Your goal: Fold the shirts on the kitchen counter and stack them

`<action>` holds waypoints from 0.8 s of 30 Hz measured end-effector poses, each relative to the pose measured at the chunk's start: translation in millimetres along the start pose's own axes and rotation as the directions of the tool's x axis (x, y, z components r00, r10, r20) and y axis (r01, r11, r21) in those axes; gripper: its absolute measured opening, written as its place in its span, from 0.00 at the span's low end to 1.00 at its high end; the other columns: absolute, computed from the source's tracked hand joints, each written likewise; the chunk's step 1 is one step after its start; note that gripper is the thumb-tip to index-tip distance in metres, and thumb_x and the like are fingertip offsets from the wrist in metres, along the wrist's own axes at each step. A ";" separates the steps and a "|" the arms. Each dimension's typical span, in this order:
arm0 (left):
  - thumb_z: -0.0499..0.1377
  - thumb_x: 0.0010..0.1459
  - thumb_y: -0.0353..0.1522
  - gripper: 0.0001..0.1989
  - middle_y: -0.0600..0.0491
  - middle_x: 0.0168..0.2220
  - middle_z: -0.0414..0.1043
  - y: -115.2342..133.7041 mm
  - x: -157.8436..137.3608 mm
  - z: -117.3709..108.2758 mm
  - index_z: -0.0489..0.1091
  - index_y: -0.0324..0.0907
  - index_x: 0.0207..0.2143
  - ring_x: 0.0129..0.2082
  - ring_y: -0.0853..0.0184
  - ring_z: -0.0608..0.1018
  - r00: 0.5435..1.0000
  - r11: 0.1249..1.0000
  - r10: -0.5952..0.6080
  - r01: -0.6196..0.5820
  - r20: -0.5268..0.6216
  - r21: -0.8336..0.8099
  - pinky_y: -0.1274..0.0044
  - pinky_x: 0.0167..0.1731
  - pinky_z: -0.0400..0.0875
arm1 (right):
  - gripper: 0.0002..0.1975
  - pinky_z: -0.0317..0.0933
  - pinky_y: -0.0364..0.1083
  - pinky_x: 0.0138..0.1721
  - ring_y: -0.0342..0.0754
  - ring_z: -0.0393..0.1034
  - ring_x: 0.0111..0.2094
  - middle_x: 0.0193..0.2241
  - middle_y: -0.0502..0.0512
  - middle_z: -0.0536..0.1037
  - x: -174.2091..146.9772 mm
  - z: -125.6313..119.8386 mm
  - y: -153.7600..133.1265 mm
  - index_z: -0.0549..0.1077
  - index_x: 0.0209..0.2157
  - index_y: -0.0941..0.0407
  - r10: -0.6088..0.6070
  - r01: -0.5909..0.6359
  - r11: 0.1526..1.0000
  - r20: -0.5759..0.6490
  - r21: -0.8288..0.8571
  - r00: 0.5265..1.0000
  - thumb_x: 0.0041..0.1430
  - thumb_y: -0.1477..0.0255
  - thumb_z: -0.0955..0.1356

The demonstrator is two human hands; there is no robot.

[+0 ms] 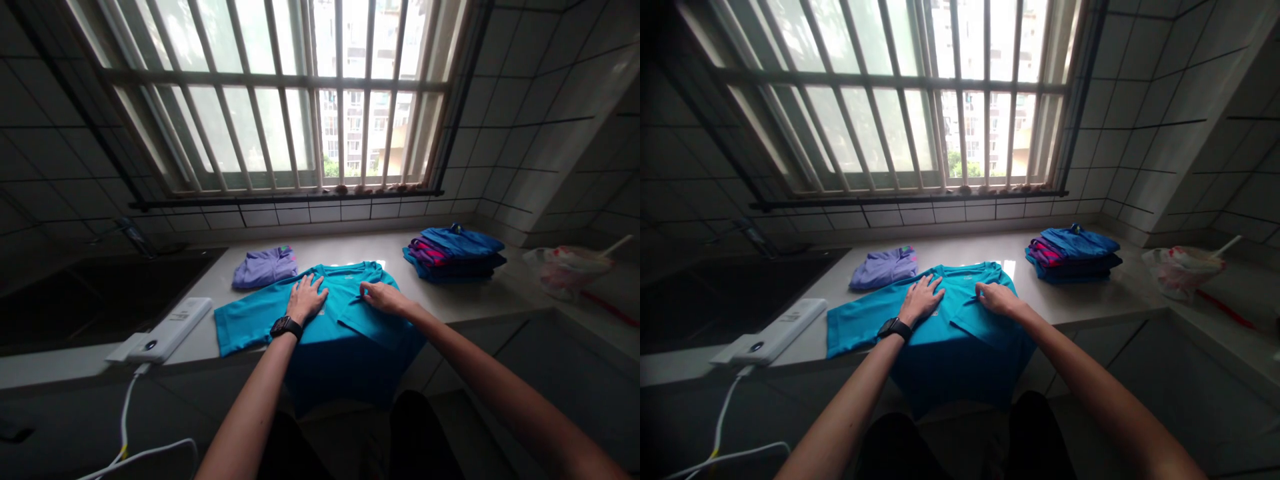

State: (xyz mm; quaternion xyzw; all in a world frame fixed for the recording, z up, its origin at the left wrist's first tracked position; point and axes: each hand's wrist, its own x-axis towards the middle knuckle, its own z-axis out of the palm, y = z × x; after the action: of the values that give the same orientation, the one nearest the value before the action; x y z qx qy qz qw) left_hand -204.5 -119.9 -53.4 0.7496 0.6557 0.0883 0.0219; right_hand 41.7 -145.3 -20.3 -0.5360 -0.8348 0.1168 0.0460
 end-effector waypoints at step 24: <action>0.45 0.68 0.43 0.28 0.49 0.72 0.52 2.3 -3.3 -1.7 0.58 0.48 0.68 0.72 0.57 0.54 1.000 1.000 -0.006 0.005 0.026 0.015 0.61 0.68 0.49 | 0.27 0.40 0.68 0.67 0.59 0.50 0.70 0.70 0.62 0.55 38.0 20.5 40.6 0.59 0.68 0.56 0.342 -0.367 0.923 -0.188 -0.118 0.921 0.71 0.70 0.53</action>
State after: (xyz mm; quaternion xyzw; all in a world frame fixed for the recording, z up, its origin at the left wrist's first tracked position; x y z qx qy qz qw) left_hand -202.9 -123.6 -51.7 0.7489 0.6581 0.0734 0.0251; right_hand 57.4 -97.7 -51.9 -0.6884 -0.7234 0.0153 0.0518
